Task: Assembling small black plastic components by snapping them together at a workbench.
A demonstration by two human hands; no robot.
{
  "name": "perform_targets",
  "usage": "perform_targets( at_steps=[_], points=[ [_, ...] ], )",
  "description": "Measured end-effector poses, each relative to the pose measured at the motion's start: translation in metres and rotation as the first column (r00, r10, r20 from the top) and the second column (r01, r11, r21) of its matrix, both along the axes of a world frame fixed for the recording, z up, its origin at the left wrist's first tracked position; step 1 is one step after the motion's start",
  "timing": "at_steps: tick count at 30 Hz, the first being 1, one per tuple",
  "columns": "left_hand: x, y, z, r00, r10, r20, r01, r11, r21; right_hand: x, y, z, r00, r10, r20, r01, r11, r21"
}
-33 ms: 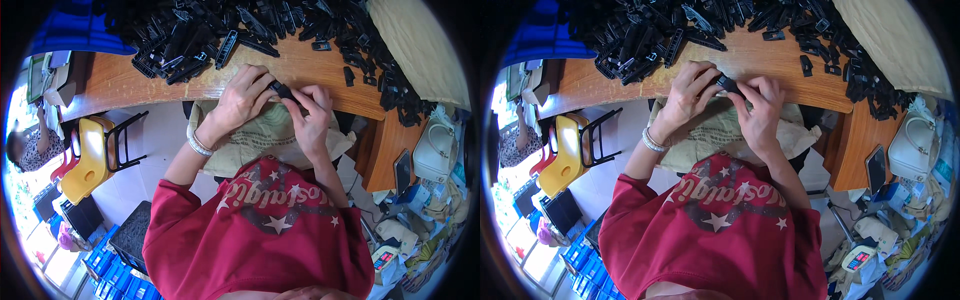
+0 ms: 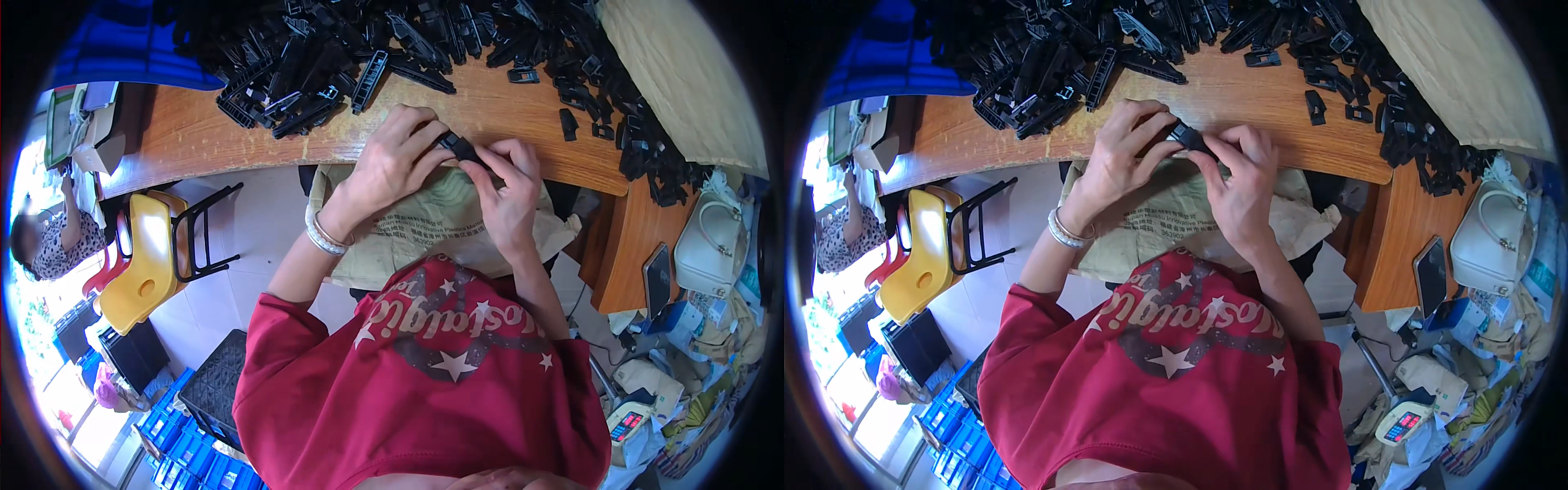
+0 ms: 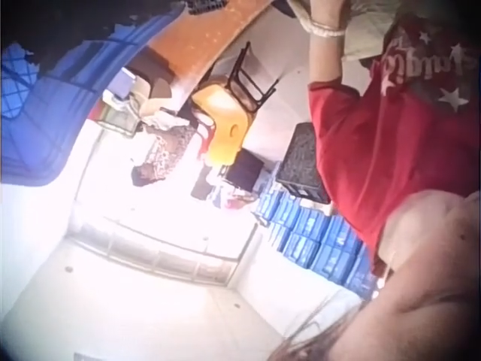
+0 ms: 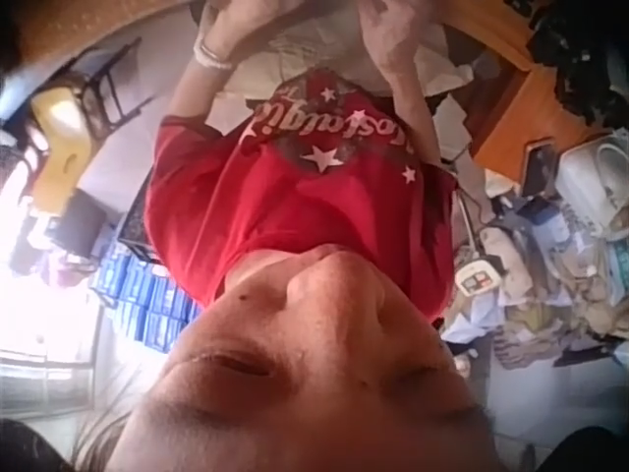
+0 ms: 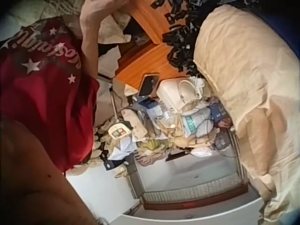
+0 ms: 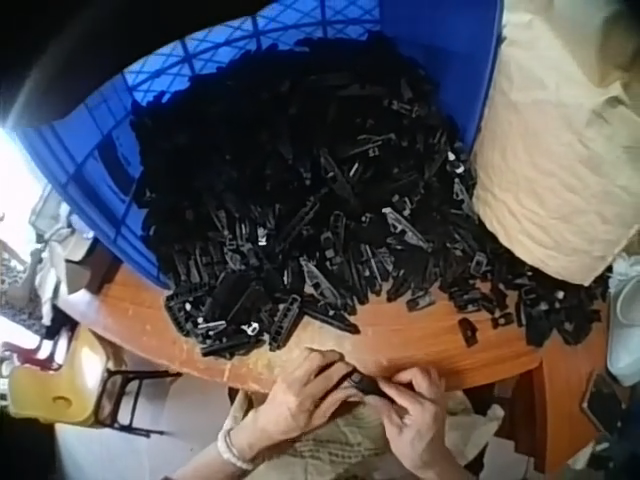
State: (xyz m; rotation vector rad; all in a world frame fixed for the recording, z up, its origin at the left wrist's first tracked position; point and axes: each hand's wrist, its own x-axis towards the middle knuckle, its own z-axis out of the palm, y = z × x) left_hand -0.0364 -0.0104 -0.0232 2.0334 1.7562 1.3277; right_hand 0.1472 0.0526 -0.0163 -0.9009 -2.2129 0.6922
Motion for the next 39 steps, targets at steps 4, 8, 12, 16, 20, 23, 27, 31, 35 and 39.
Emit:
perform_targets(
  at_steps=[4, 8, 12, 16, 20, 23, 27, 31, 35, 39],
  points=[
    [-0.006, 0.003, -0.005, 0.998, 0.035, 0.043, -0.035, 0.999, -0.014, 0.016, 0.011, 0.002, 0.987, -0.031, -0.158, 0.009, 0.991, -0.135],
    [-0.010, 0.025, 0.000, 0.942, 0.226, -0.246, -0.208, 0.973, 0.097, 0.025, 0.060, 0.000, 0.933, -0.360, 0.019, 0.335, 0.886, 0.321],
    [0.000, 0.015, -0.001, 0.974, 0.121, -0.193, -0.108, 0.991, 0.076, 0.032, 0.077, -0.002, 0.972, -0.213, 0.103, 0.178, 0.946, 0.272],
    [0.005, 0.002, 0.003, 0.987, 0.149, -0.066, -0.155, 0.984, -0.090, 0.011, 0.051, 0.010, 0.872, -0.232, -0.430, -0.031, 0.853, -0.522],
    [0.008, -0.007, 0.013, 0.971, 0.134, 0.198, -0.103, 0.982, -0.155, 0.017, 0.060, -0.002, 0.993, -0.007, -0.119, 0.005, 1.000, -0.018],
    [0.000, -0.010, 0.008, 0.987, 0.027, 0.158, 0.000, 0.986, -0.168, 0.020, 0.058, -0.001, 0.998, -0.053, -0.020, 0.050, 0.989, -0.139],
    [-0.006, -0.005, 0.012, 1.000, 0.004, 0.008, -0.003, 0.977, -0.215, 0.014, 0.054, 0.014, 0.972, 0.205, -0.113, -0.233, 0.901, -0.367],
    [-0.008, -0.004, 0.008, 0.999, 0.000, 0.044, 0.009, 0.977, -0.212, 0.016, 0.059, 0.007, 0.957, 0.267, -0.116, -0.291, 0.892, -0.347],
    [-0.008, -0.003, 0.006, 0.998, -0.041, 0.039, 0.047, 0.987, -0.154, 0.010, 0.058, 0.003, 0.943, 0.308, -0.129, -0.327, 0.929, -0.173],
    [-0.002, -0.005, 0.008, 0.998, -0.014, 0.061, 0.025, 0.981, -0.195, -0.001, 0.051, 0.005, 0.941, 0.302, -0.155, -0.335, 0.901, -0.277]
  ],
)
